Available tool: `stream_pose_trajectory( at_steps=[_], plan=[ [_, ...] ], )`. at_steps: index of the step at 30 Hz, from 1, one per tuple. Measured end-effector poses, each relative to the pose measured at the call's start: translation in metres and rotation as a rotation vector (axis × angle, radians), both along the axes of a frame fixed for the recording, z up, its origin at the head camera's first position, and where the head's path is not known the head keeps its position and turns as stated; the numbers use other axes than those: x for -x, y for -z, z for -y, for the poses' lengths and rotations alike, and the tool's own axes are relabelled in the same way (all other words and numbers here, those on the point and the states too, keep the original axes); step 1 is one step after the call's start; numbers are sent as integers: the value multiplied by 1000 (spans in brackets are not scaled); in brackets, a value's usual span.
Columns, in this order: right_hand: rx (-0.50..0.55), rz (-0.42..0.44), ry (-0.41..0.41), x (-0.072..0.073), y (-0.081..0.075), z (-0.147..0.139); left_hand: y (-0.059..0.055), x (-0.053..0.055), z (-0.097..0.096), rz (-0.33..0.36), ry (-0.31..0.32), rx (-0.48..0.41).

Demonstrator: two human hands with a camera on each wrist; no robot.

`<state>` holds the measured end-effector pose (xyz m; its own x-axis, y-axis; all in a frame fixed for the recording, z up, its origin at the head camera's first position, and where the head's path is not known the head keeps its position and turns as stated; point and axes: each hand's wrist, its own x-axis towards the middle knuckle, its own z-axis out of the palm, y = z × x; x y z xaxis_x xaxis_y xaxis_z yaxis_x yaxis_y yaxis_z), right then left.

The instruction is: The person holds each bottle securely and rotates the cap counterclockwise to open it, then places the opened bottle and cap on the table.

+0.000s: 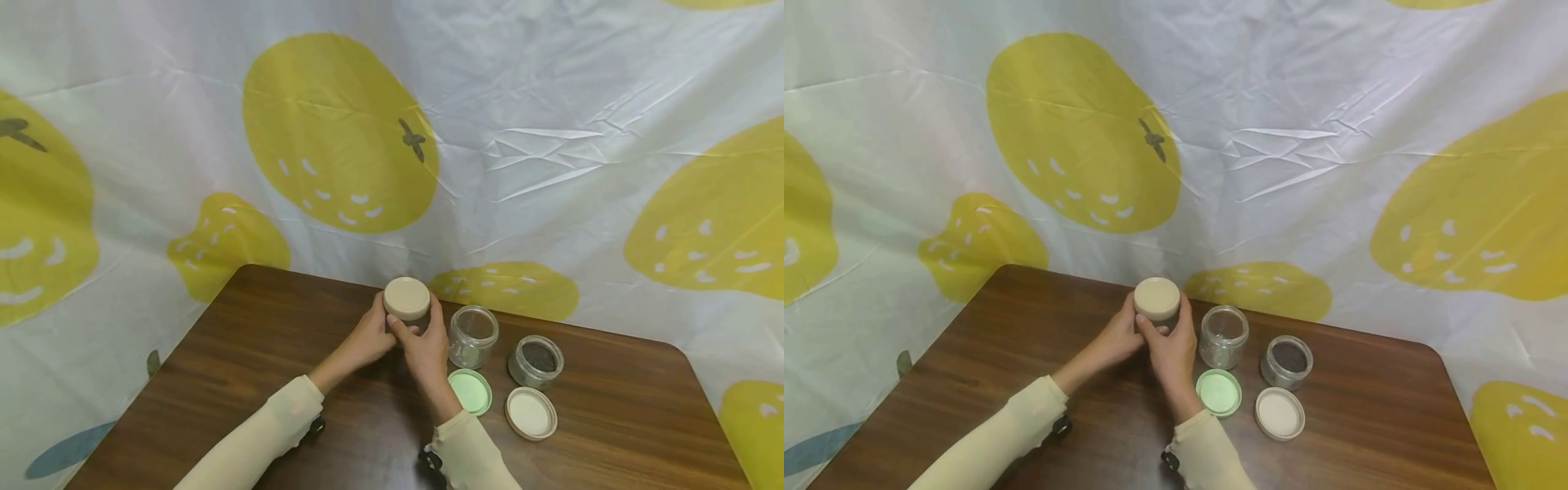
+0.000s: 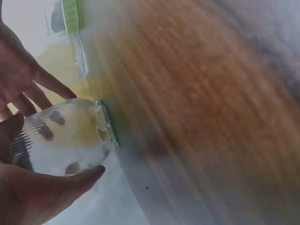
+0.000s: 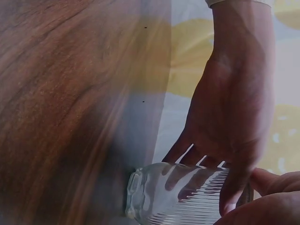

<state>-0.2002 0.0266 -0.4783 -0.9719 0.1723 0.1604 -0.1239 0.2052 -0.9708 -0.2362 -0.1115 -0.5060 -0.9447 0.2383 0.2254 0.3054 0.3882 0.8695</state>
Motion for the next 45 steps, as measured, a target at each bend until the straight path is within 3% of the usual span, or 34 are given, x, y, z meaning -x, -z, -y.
stream_pose_trajectory(
  at_steps=[4,5,7,15,19,25,30,39,42,45],
  plan=[
    [60,-12,-3,-3,-2,0,-4,-4,0,0,12,-2],
    [84,-23,-11,-4,-3,0,-11,-8,-1,16,10,-2],
    [127,-43,-28,-8,-7,0,-14,-11,-1,-18,6,24],
    [224,-30,-99,-35,-39,-13,-38,-27,-3,-284,-21,125],
    [239,0,-113,-49,-50,-24,-53,-37,-3,-387,3,158],
    [185,6,-122,-67,-59,-40,-68,-58,-6,-562,-10,273],
    [110,66,-186,-83,-62,-57,-74,-71,-10,-671,39,328],
    [-206,115,-265,-109,-64,-89,-71,-88,-16,-717,151,417],
    [-259,122,-272,-116,-61,-95,-67,-94,-18,-715,172,437],
    [-278,76,-347,-119,-55,-106,-65,-98,-20,-722,186,447]
  ],
)
